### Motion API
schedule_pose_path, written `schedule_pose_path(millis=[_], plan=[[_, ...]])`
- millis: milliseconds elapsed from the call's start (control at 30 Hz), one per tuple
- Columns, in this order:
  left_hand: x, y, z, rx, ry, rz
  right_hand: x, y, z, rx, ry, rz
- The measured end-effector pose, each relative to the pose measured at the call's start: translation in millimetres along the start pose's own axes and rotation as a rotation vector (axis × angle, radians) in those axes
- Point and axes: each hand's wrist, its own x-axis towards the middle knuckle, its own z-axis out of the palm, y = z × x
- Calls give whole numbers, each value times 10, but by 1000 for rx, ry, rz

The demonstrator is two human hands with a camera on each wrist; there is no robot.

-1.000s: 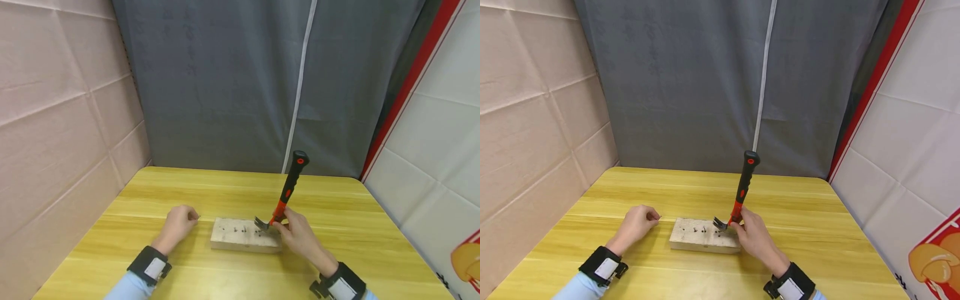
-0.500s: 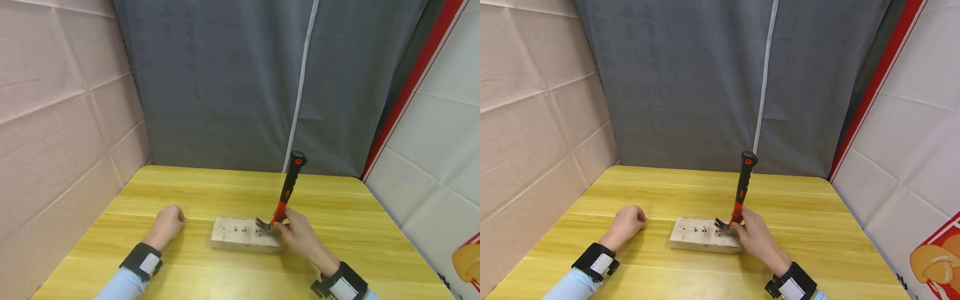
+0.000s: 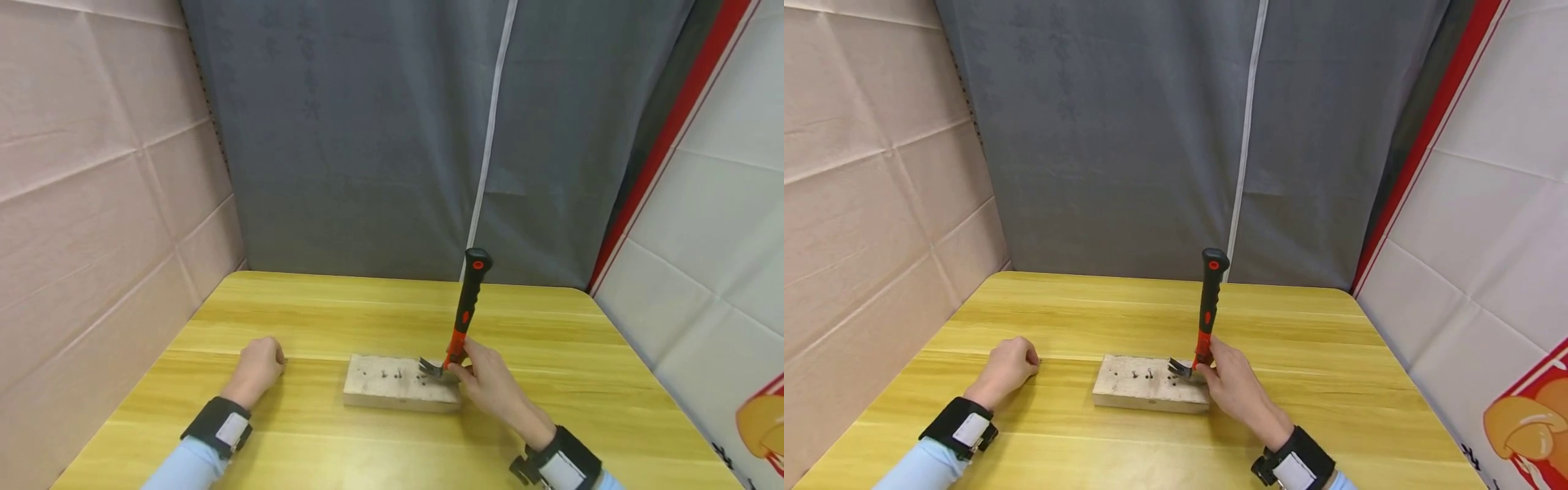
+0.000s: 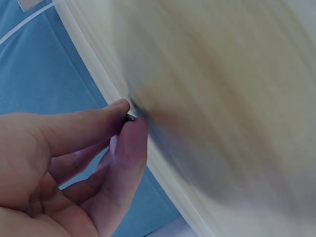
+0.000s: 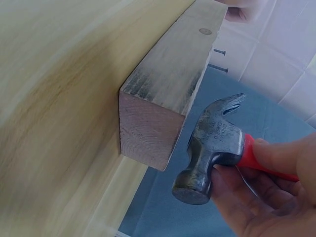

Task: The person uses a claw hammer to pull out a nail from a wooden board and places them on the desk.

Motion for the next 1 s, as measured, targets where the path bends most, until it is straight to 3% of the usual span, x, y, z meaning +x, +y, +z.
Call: schedule_pose_path(millis=[333, 667, 1000], plan=[[34, -104, -15, 28, 11, -12, 18, 2, -23, -1, -42, 7], [24, -137, 3, 29, 26, 14, 5, 18, -12, -5, -61, -42], [12, -125, -5, 37, 20, -5, 4, 1, -5, -28, -100, -20]])
